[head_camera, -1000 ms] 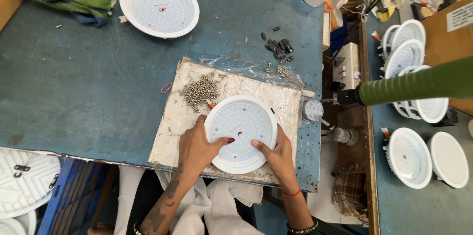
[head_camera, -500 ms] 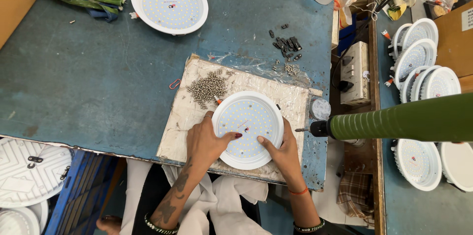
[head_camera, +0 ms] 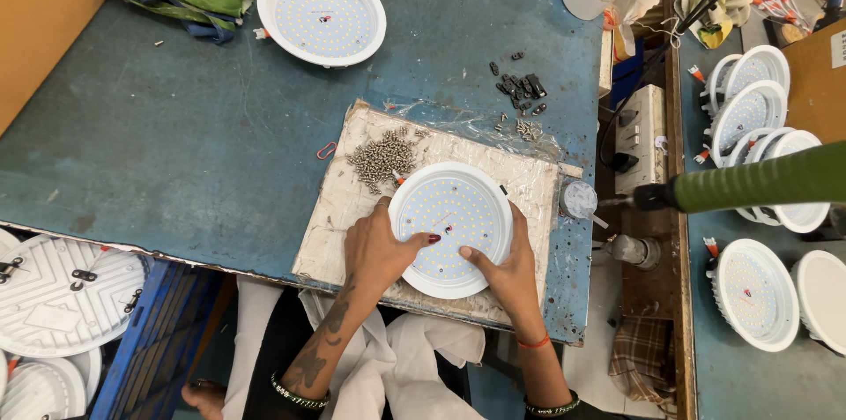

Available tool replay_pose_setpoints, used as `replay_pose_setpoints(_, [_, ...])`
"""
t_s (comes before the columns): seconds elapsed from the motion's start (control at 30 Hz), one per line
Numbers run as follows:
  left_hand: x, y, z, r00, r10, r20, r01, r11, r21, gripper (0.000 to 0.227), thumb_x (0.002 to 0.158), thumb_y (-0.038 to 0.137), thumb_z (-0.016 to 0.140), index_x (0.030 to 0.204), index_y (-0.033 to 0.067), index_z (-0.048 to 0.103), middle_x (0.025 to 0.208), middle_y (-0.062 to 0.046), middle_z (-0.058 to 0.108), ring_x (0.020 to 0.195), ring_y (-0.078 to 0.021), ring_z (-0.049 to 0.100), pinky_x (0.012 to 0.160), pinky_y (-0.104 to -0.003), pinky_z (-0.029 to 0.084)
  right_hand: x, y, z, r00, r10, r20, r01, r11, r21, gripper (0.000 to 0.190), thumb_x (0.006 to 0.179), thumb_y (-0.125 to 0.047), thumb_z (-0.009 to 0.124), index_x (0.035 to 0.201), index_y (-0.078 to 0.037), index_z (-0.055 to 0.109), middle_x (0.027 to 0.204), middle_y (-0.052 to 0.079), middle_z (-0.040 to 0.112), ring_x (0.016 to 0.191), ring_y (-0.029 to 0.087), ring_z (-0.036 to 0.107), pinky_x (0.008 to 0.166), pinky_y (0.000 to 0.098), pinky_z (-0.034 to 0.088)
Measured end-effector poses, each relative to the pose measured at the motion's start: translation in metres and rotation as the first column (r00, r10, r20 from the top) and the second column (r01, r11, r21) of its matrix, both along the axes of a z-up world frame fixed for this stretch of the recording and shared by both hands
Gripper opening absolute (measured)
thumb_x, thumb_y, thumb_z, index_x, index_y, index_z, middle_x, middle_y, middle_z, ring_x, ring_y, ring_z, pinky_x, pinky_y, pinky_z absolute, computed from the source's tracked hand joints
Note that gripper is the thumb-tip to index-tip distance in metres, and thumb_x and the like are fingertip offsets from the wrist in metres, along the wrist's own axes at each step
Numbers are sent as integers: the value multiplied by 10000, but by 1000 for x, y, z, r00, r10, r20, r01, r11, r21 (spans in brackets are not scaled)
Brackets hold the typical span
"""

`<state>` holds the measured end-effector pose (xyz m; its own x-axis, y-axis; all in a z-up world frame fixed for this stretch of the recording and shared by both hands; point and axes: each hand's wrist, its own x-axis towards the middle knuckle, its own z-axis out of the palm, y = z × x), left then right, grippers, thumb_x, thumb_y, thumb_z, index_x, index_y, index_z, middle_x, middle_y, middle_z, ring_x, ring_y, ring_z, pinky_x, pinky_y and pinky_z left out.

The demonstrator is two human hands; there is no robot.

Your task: The person uses a green electric screwdriver to fasten screws into a white circular LED light fixture. They repeatedly pick up screws from a pile on the table and secure them into the fixture while holding it steady with their other hand.

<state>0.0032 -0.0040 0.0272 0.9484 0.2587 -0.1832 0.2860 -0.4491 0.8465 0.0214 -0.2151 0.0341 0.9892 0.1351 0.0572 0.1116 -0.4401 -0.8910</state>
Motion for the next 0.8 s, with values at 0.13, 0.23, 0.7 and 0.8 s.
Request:
replay_pose_setpoints(0.13, [1,0,1,1000,-8,27,8,1000,-21,687,630,422,906,1117,5,658,906,-171,778,832,-332,770,756,-430,591,-3,-3,9,1000,12,16,-12,1000,18,812,779,-166,829,1465,-16,420,1291,186,646,1141,262,689,924,379,594])
replay_pose_setpoints(0.23, [1,-3,4,1000,20,-21,-20,1000,-5,695,637,416,907,1138,8,651,914,-174,773,843,-338,763,760,-439,588,-12,-13,28,989,-68,129,99,963,-250,598,827,-146,805,1370,-46,575,1309,178,654,1044,250,719,837,381,624])
replay_pose_setpoints(0.7, [0,-4,8,997,29,-72,-28,999,18,698,671,381,891,1190,-1,622,917,-188,770,837,-342,766,753,-444,598,57,-116,161,743,-230,628,-91,896,435,566,1131,-237,732,1526,-30,382,1326,72,499,1237,195,530,1073,345,498])
replay_pose_setpoints(0.8, [0,-4,9,997,29,-72,-27,999,21,714,671,371,888,1203,-13,609,911,-196,768,832,-343,770,747,-440,602,68,-110,177,816,-204,541,-114,860,497,478,1048,-184,752,1409,-30,478,1172,60,531,1057,179,555,985,317,507])
